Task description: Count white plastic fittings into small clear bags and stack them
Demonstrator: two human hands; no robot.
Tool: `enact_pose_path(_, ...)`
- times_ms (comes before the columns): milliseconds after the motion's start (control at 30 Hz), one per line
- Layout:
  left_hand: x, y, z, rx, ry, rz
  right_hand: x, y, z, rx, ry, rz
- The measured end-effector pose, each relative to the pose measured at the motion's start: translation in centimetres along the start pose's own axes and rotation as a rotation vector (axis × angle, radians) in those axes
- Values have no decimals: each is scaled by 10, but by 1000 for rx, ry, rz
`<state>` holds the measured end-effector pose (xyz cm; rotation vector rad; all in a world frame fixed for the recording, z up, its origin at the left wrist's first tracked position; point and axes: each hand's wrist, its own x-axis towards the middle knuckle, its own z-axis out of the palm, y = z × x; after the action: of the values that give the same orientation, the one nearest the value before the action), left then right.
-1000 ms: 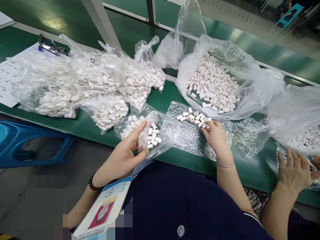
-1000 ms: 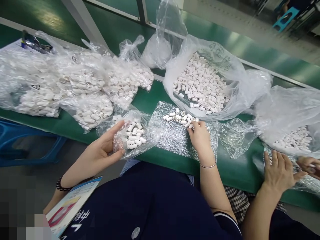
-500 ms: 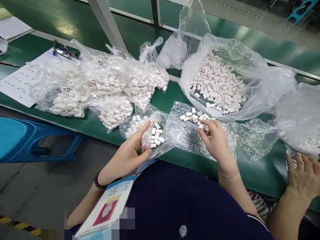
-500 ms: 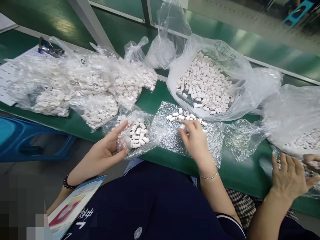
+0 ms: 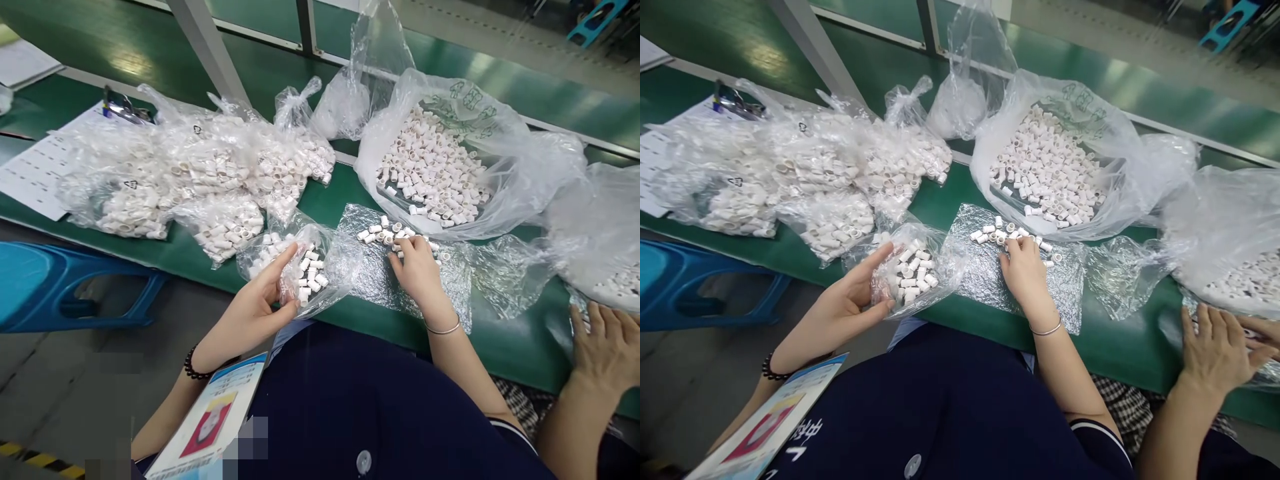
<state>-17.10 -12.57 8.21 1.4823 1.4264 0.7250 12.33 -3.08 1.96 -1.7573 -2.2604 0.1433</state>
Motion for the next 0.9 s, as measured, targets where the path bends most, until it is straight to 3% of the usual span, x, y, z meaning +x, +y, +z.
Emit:
enact_pose_path(233, 3, 6, -3, 15, -10, 10, 2, 13, 19, 48, -57, 25)
enact_pose_path(367, 0, 4, -3, 9, 4, 2, 3, 16, 8, 168, 17, -57)
enact_pose_path(433, -1, 4, -3, 6, 4, 5, 3, 8, -2, 256, 149, -110)
enact_pose_path(533, 0, 4, -1, 12, -7, 7, 3, -21, -13, 479, 530, -282)
enact_pose_path(600, 1, 2, 0, 7, -9, 22, 2, -45, -13, 590, 641, -448)
enact_pose_path(700, 2, -2, 0, -1, 1, 47, 3, -71, -4, 526, 400, -710)
enact_pose_path(767, 1, -5, -1, 5, 11, 42, 7, -72, 4, 409, 222, -746)
enact_pose_path(900, -2, -3, -4, 6, 18, 4, 23, -41, 13, 201, 99, -356)
